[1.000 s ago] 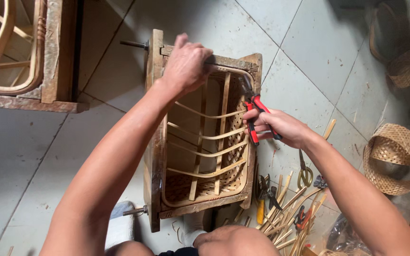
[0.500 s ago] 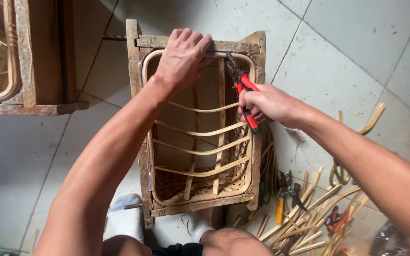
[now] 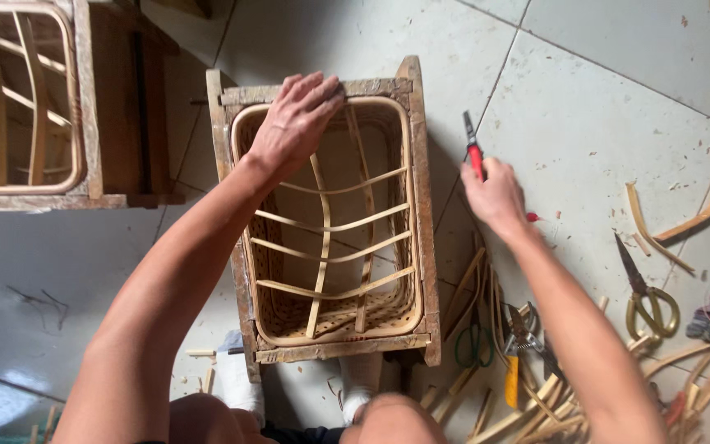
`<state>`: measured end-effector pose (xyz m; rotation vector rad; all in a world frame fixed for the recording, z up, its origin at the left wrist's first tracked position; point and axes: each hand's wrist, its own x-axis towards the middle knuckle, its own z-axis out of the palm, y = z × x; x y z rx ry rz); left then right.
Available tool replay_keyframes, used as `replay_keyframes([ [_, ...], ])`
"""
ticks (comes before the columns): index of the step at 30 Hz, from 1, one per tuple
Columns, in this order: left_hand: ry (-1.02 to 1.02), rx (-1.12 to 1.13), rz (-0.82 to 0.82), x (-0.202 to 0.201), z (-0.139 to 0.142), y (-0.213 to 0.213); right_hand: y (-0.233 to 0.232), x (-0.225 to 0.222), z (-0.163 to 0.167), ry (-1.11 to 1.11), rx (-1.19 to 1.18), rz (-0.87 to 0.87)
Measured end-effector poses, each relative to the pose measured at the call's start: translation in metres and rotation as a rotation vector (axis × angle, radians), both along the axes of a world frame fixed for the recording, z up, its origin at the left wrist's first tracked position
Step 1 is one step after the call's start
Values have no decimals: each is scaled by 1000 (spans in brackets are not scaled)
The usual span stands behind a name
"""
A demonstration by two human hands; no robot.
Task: The person sits on the floor with a bamboo basket held in a wooden frame mold, pressing and positioning bamboo strips across the basket body. They apply glue from a squeeze bottle along the basket rim, tap the frame with a hammer, trim with pliers, and rotate the basket to work on other sides.
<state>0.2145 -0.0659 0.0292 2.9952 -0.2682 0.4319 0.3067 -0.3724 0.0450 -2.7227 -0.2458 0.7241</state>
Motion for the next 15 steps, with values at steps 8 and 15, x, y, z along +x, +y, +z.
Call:
replay_keyframes([
  [8,44,-49,-26,-1,3,7,42,-19,16,-385,230,83],
  [15,-4,-153,-54,-6,6,10,141,-46,62,-363,651,395],
])
